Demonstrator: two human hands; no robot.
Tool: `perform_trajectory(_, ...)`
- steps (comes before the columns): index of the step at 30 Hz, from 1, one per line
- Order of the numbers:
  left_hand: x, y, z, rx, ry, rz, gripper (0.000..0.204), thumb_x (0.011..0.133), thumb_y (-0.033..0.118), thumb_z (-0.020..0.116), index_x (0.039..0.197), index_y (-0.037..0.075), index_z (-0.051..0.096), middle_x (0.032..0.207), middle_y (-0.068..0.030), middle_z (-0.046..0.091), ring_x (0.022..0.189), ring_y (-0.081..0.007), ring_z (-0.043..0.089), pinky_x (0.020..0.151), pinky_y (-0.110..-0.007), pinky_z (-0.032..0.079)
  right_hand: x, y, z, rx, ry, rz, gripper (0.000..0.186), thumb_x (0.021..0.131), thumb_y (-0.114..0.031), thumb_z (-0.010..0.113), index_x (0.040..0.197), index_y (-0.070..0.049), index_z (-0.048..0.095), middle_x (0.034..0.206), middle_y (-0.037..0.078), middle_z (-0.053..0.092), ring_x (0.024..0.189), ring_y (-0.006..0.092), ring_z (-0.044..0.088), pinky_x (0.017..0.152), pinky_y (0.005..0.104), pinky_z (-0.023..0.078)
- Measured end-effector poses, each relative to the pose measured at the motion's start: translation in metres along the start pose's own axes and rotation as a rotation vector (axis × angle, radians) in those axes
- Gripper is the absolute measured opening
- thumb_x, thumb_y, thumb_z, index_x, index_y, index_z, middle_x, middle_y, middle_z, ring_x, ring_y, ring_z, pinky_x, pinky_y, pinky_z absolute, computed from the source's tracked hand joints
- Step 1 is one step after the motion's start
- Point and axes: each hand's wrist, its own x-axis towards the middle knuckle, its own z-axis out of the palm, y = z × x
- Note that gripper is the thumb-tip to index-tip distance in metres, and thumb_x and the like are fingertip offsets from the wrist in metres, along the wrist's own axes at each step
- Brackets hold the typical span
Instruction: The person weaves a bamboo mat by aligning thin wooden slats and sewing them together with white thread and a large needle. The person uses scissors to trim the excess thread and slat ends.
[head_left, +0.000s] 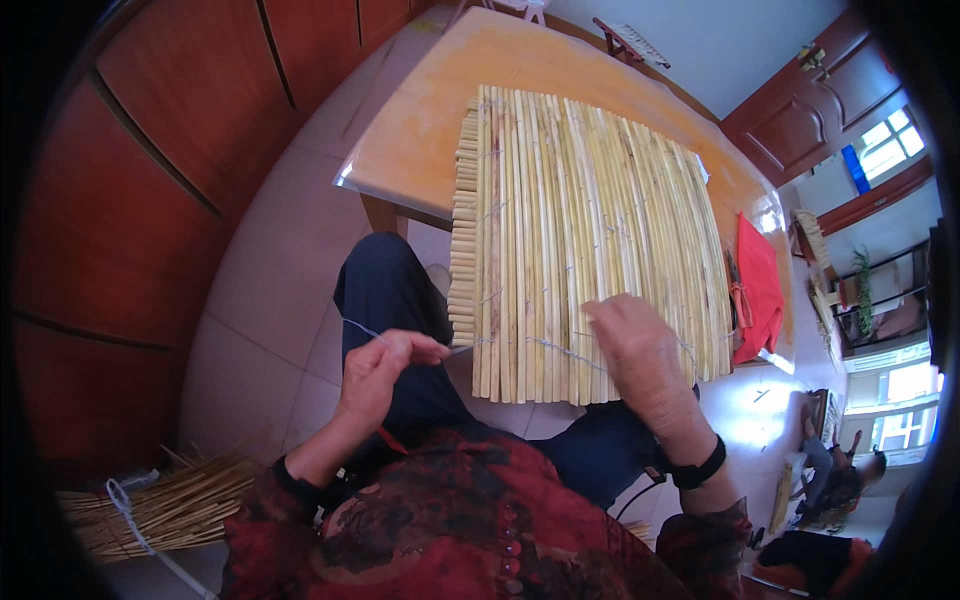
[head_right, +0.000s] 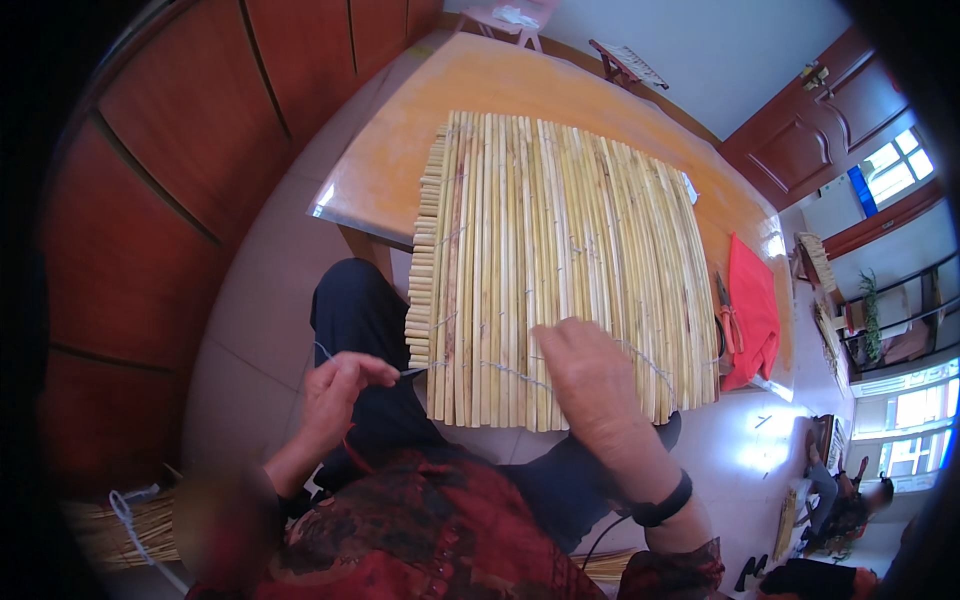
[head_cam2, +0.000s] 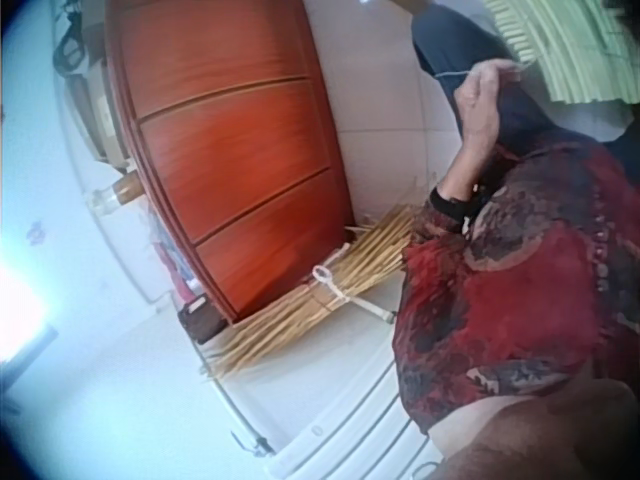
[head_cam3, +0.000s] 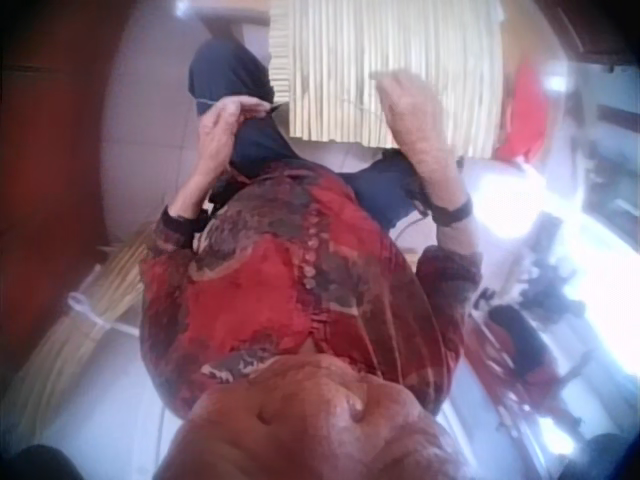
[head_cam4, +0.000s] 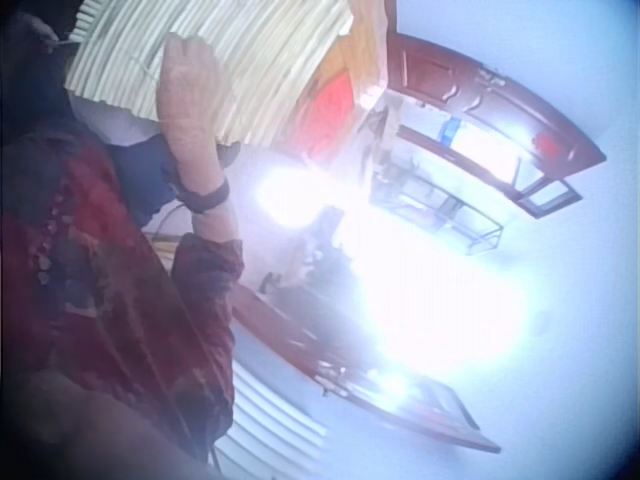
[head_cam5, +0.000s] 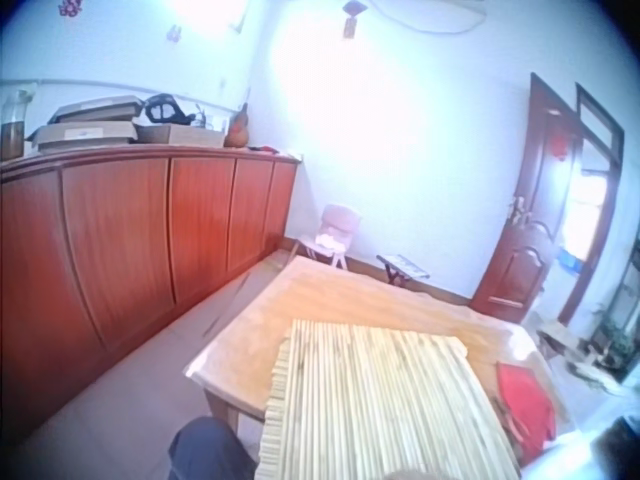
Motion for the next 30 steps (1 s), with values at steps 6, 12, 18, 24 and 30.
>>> perform_trajectory(6, 0.002, 0.025, 0.013, 0.339, -0.591, 0.330, 0.019, 0.088, 0.007, 0.052, 0.102, -0.002, 0.060, 0.103, -0.0157, 0.061, 0.098, -0.0295, 0.058, 0.087, -0.035, 0.044, 0.002, -0.040, 0.034, 0.261, -0.088, -0.121, 0.017, 0.073, -0.005, 0.055, 0.091, -0.006, 0.057, 0.076, 0.010, 0.050, 0.074, 0.0268, 0.053, 0.066, 0.0374, 0.044)
perform_trajectory(12, 0.006, 0.033, 0.009, 0.338, -0.614, 0.378, 0.019, 0.086, 0.005, 0.054, 0.103, -0.001, 0.060, 0.104, -0.0154, 0.061, 0.099, -0.0293, 0.058, 0.084, -0.034, 0.046, 0.012, -0.041, 0.044, 0.235, -0.063, -0.088, 0.020, 0.073, -0.004, 0.055, 0.092, -0.007, 0.056, 0.076, 0.008, 0.049, 0.073, 0.0253, 0.054, 0.060, 0.0354, 0.045)
perform_trajectory(18, 0.011, 0.035, -0.005, 0.337, -0.527, 0.452, 0.021, 0.084, 0.004, 0.055, 0.104, -0.001, 0.060, 0.103, -0.0151, 0.061, 0.095, -0.0284, 0.059, 0.082, -0.033, 0.047, 0.043, -0.033, 0.047, 0.229, -0.028, -0.081, 0.021, 0.072, -0.003, 0.054, 0.093, -0.006, 0.055, 0.077, 0.009, 0.048, 0.072, 0.0267, 0.054, 0.060, 0.0358, 0.047)
perform_trajectory(24, 0.015, 0.031, -0.005, 0.379, -0.412, 0.389, 0.023, 0.084, 0.004, 0.055, 0.106, -0.002, 0.058, 0.100, -0.0148, 0.061, 0.093, -0.0283, 0.059, 0.081, -0.033, 0.047, 0.070, -0.035, 0.042, 0.062, -0.217, -0.261, 0.011, 0.072, -0.005, 0.053, 0.082, -0.002, 0.051, 0.077, 0.011, 0.049, 0.073, 0.0276, 0.055, 0.059, 0.0358, 0.048)
perform_trajectory(30, 0.020, 0.013, -0.002, 0.389, -0.271, 0.393, 0.019, 0.088, 0.007, 0.051, 0.103, -0.002, 0.059, 0.096, -0.0131, 0.061, 0.092, -0.0246, 0.058, 0.081, -0.032, 0.046, 0.088, -0.039, 0.040, -0.157, -0.381, -0.400, 0.010, 0.071, -0.005, 0.053, 0.080, -0.002, 0.050, 0.077, 0.012, 0.049, 0.074, 0.0279, 0.056, 0.058, 0.0355, 0.048)
